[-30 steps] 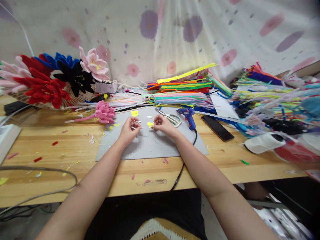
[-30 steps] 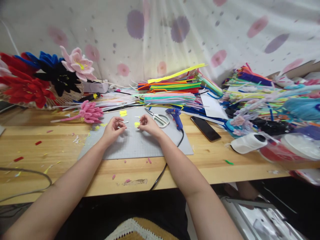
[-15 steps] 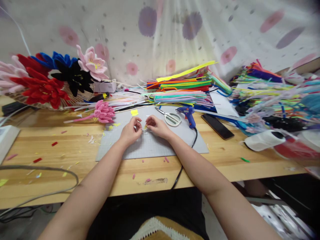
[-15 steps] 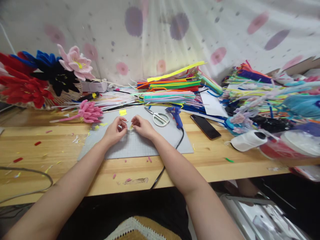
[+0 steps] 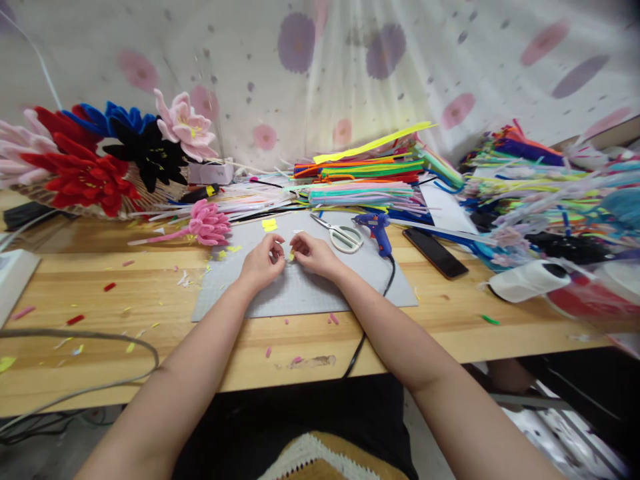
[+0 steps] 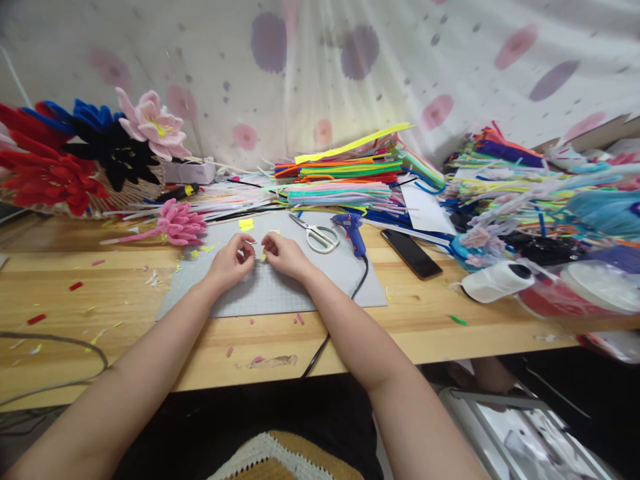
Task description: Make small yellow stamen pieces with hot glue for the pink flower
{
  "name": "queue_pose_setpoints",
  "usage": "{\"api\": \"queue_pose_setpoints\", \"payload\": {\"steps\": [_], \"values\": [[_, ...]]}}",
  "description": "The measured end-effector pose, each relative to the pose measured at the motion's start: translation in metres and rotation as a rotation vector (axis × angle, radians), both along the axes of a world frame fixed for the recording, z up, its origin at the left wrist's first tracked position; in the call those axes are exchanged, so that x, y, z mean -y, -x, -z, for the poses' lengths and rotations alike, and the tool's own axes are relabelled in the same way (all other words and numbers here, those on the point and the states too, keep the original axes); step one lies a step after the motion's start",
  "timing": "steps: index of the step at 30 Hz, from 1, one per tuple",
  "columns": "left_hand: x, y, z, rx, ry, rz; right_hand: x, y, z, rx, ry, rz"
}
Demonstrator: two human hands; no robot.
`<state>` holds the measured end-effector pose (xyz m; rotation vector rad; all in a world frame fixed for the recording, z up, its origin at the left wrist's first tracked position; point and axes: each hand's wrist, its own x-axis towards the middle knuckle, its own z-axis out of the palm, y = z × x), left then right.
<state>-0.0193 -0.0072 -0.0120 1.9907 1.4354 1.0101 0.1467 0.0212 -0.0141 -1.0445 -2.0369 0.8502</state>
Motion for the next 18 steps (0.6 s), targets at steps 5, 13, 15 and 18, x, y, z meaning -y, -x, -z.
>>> {"api": "queue_pose_setpoints", "payload": {"steps": [5, 13, 15, 18], "values": [[-0.0010, -0.0002, 0.0014, 0.054, 0.015, -0.019, 0.0009, -0.0007, -0.0018, 0.029, -0.049, -0.001], [-0.0030, -0.0005, 0.0024, 0.178, 0.046, -0.040, 0.0005, -0.0002, -0.0002, -0.004, -0.048, 0.058], [-0.0034, -0.0005, 0.0030, 0.189, 0.048, -0.040, 0.0007, 0.0004, 0.0003, -0.014, -0.047, 0.041], [-0.0043, -0.0002, 0.0049, 0.190, 0.048, -0.044, 0.0009, 0.0013, 0.0001, -0.036, -0.037, 0.014]]}}
